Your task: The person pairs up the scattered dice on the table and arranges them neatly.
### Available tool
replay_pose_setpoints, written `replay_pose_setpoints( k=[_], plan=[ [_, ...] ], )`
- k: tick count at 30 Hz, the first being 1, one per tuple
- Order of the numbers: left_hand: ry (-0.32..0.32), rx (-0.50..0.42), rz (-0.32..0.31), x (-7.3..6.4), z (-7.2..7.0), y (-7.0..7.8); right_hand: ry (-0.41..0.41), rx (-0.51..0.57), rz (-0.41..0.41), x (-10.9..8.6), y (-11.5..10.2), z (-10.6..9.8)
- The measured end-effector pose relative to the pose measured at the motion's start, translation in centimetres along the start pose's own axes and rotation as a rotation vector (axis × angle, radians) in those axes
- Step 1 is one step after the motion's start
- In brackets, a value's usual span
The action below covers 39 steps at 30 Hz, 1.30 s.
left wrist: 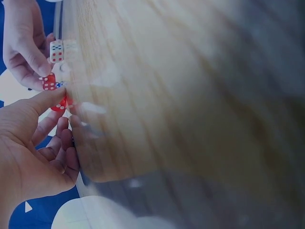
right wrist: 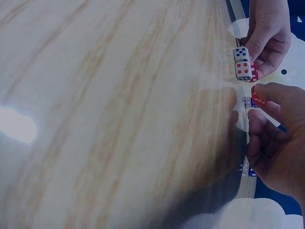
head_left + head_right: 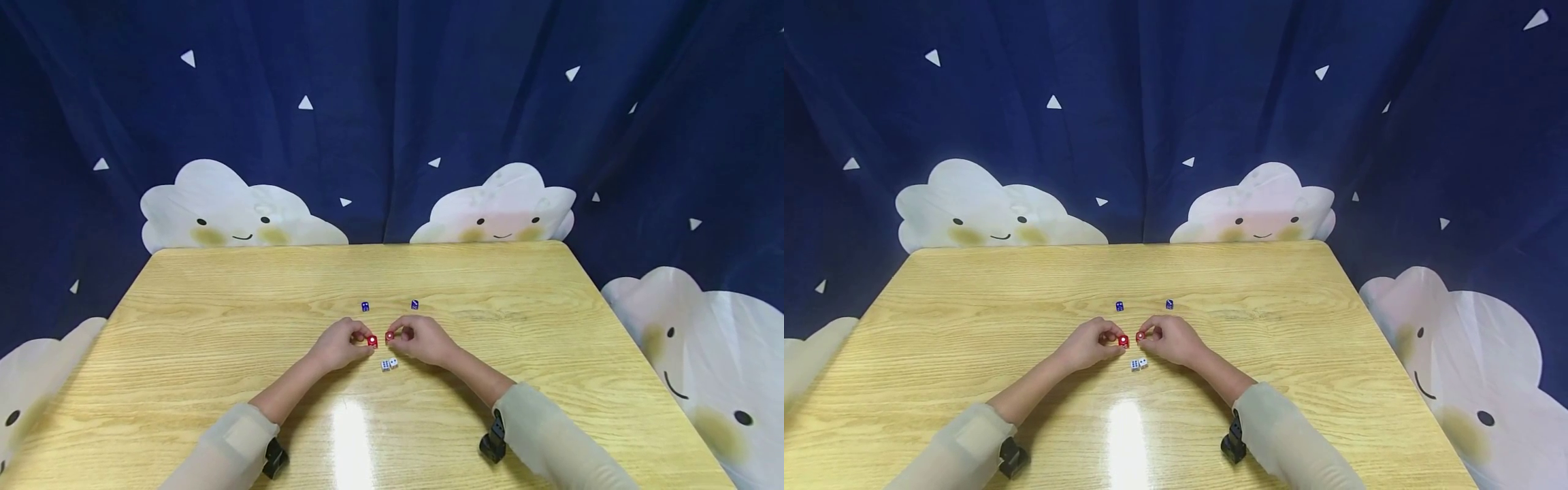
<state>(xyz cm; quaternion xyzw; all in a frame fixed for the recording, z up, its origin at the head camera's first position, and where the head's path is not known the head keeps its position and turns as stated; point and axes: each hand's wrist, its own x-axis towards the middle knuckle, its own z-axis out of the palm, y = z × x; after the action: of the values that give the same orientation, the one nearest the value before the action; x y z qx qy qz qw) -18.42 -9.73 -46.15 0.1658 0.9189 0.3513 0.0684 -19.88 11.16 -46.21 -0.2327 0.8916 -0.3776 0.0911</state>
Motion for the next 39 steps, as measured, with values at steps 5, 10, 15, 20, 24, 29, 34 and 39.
replay_pose_setpoints(
  k=[5,10,15,20,24,29,34,39],
  plan=[
    [-0.003,0.0,0.001,0.04,-0.03,-0.01,-0.022,0.009,0.006,0.03,-0.08,0.12],
    [0.001,0.008,0.002,0.07,0.04,-0.15,-0.026,0.006,-0.001,0.1,-0.15,0.27],
    [-0.003,0.005,0.0,0.02,0.01,-0.14,-0.023,0.001,-0.004,0.17,-0.2,0.34],
    [-0.003,0.003,0.005,-0.03,-0.02,-0.18,-0.019,-0.011,-0.009,0.15,-0.24,0.4],
    [0.006,0.013,0.016,-0.04,0.0,-0.18,-0.026,-0.016,-0.009,0.18,-0.31,0.46],
    [0.009,0.007,0.009,-0.04,0.03,-0.14,-0.034,-0.032,-0.012,0.36,-0.29,0.6],
    [0.006,-0.004,0.001,-0.1,-0.02,-0.04,-0.045,-0.047,-0.022,0.6,-0.21,0.8],
    [0.009,-0.009,-0.008,-0.08,-0.04,0.01,-0.062,-0.064,-0.018,0.75,-0.37,0.86]
  ],
)
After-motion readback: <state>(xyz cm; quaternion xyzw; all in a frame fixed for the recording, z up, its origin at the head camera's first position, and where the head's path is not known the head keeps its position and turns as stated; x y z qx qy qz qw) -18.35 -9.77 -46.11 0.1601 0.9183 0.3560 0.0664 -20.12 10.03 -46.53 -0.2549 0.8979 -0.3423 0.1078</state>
